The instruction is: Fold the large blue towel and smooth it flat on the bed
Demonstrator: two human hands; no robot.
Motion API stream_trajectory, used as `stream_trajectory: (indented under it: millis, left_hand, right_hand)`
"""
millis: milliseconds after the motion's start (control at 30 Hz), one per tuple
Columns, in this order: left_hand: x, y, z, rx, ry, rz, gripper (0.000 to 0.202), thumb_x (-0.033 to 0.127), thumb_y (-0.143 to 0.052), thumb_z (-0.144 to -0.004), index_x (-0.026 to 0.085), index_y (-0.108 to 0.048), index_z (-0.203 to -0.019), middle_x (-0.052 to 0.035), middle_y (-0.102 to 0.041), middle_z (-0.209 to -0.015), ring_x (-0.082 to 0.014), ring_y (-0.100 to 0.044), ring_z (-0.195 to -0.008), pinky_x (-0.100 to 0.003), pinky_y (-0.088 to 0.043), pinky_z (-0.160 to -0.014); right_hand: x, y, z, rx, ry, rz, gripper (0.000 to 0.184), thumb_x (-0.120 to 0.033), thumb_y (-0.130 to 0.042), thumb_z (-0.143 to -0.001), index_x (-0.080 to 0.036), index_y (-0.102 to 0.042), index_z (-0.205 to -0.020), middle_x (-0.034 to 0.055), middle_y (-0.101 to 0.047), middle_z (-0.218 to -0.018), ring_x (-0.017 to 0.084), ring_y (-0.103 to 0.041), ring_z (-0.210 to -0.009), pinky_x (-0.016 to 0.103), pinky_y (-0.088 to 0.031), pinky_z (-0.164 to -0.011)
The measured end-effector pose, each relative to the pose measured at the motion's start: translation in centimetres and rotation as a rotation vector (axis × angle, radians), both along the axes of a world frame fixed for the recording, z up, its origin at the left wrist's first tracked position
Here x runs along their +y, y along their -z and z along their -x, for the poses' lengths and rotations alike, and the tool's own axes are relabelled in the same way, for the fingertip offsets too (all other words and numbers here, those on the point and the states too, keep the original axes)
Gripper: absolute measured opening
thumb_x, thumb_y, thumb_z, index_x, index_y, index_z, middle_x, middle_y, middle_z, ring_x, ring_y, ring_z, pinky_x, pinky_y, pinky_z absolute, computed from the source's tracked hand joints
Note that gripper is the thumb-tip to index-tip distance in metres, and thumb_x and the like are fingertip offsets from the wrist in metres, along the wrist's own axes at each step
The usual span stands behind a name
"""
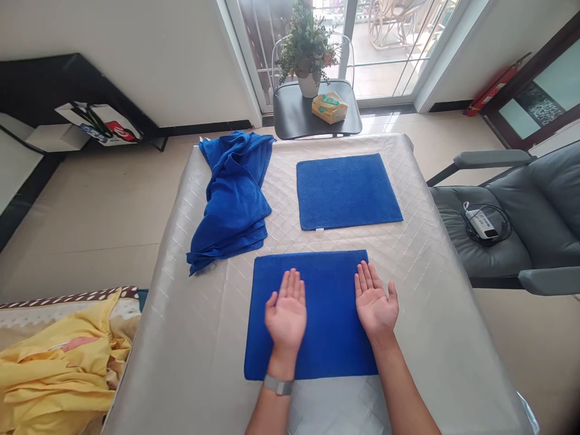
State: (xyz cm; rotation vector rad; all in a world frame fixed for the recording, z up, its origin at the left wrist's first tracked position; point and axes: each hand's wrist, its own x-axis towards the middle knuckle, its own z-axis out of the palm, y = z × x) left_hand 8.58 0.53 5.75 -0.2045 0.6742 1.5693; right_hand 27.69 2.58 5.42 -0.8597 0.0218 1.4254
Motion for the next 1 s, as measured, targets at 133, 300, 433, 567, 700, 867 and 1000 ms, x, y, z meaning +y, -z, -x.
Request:
stream_trajectory:
  millis: [133,300,433,567,700,867,1000]
  left_hand:
    - [-1.6,0.2,6.1,0.149,-0.174,-0.023,0.058,0.026,-0.042,-0.09,0.008,-0.039,-0.145,-0.0139,-0.043,-0.151,-0.0203,-0.035,-0.142,-0.034,-0.034,-0.115]
    - [-2.9,0.0,8.3,0.224,-0.243,0.01,0.06,0.025,-0.043,-0.089,0.007,-0.037,-0.146,-0.0153,-0.045,-0.15,-0.02,-0.035,-0.142,-0.032,-0.037,-0.114]
    - [-3.2,-0.8,7.2,0.23,-0.243,0.012,0.059,0.027,-0.042,-0.09,0.009,-0.038,-0.146,-0.0133,-0.045,-0.15,-0.0198,-0.034,-0.143,-0.032,-0.036,-0.114]
    - [-2.3,-1.9,3.5,0.156,-0.175,-0.009,0.057,0.031,-0.042,-0.09,0.016,-0.042,-0.145,-0.0085,-0.044,-0.152,-0.02,-0.031,-0.144,-0.034,-0.035,-0.115]
    - [1.0,-2.0,-3.6,-0.076,0.035,-0.011,0.052,0.035,-0.042,-0.091,0.019,-0.051,-0.139,-0.0086,-0.05,-0.147,-0.0214,-0.033,-0.143,-0.038,-0.036,-0.114]
    - [5.2,-1.2,-11.2,-0.279,0.199,-0.01,0.052,0.037,-0.049,-0.086,0.008,-0.059,-0.128,-0.0163,-0.049,-0.146,-0.0231,-0.039,-0.14,-0.033,-0.038,-0.112]
    - [6.0,-1.0,-11.7,-0.269,0.202,0.032,0.053,0.039,-0.049,-0.086,0.013,-0.057,-0.132,-0.0158,-0.049,-0.147,-0.0248,-0.042,-0.138,-0.038,-0.041,-0.11]
  right_hand:
    - [0.0,-0.2,0.1,-0.005,0.012,0.015,0.052,-0.052,-0.041,-0.094,-0.019,-0.058,-0.129,0.0069,-0.051,-0.146,0.016,-0.045,-0.135,0.039,-0.027,-0.119]
    - [0.6,-0.8,0.2,0.005,0.033,0.019,0.052,-0.051,-0.043,-0.093,-0.017,-0.057,-0.13,0.0095,-0.049,-0.147,0.017,-0.043,-0.136,0.038,-0.031,-0.117]
    - [2.3,-1.2,0.3,0.022,0.036,-0.025,0.055,-0.051,-0.044,-0.092,-0.014,-0.056,-0.131,0.0109,-0.049,-0.147,0.017,-0.043,-0.136,0.035,-0.032,-0.116]
    - [3.7,-0.5,0.3,0.024,0.034,-0.013,0.053,-0.051,-0.042,-0.093,-0.018,-0.055,-0.132,0.0088,-0.053,-0.143,0.016,-0.044,-0.136,0.039,-0.031,-0.117]
    - [3.9,0.5,0.1,-0.001,0.015,-0.053,0.052,-0.052,-0.039,-0.094,-0.017,-0.058,-0.128,0.0083,-0.053,-0.144,0.016,-0.045,-0.135,0.038,-0.027,-0.118]
    - [3.7,0.7,-0.3,-0.002,0.002,-0.05,0.055,-0.053,-0.043,-0.093,-0.013,-0.058,-0.128,0.0118,-0.051,-0.145,0.017,-0.046,-0.134,0.035,-0.027,-0.118]
    - [3.8,0.5,-0.4,-0.005,-0.003,-0.039,0.055,-0.054,-0.043,-0.092,-0.016,-0.058,-0.129,0.0107,-0.051,-0.145,0.017,-0.045,-0.136,0.038,-0.028,-0.118]
